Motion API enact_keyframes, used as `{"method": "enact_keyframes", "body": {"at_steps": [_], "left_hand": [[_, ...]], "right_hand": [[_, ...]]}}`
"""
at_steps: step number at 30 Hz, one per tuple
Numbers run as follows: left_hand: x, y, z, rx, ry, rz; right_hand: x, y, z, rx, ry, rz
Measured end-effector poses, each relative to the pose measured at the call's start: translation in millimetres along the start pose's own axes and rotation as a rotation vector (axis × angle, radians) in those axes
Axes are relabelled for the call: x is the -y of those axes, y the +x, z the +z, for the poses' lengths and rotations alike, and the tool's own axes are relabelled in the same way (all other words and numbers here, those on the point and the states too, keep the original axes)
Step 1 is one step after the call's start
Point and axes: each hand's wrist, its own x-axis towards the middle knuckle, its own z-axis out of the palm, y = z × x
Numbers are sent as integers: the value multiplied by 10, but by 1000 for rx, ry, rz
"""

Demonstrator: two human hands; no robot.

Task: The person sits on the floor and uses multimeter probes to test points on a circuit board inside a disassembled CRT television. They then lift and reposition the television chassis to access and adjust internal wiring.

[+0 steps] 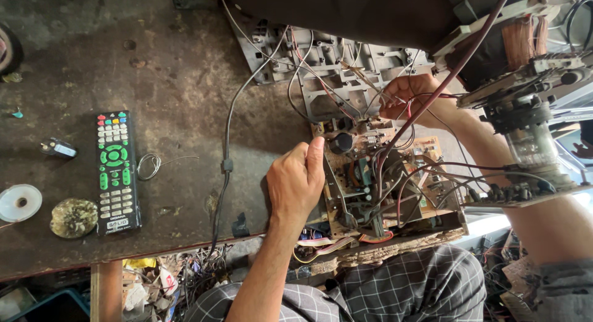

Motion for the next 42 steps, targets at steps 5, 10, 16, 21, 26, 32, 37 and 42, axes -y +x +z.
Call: {"method": "enact_keyframes", "body": {"at_steps": [5,10,16,21,26,32,37,42], "left_hand": [[-5,7,-2,26,-5,-46],[2,9,0,20,-3,-27],[8,-6,5,15,1,-33],[12,-3,8,10,13,-23],[14,-6,5,11,6,-26],[-1,10,-4,35,12,-56],[1,-2,-3,19,8,-38],[2,-10,3,0,22,2]], "right_hand": [[-3,-57,-19,-23,-103,3],[-35,-62,-44,-37,-21,61],[-78,-97,-29,-102,34,113],[-109,-120,-49,-100,-21,80],[-118,-113,-79,-37,140,64],[-32,-17,-21,52,29,-98],[102,30,-38,13,-519,-33],[70,37,-50,43,-358,72]]}}
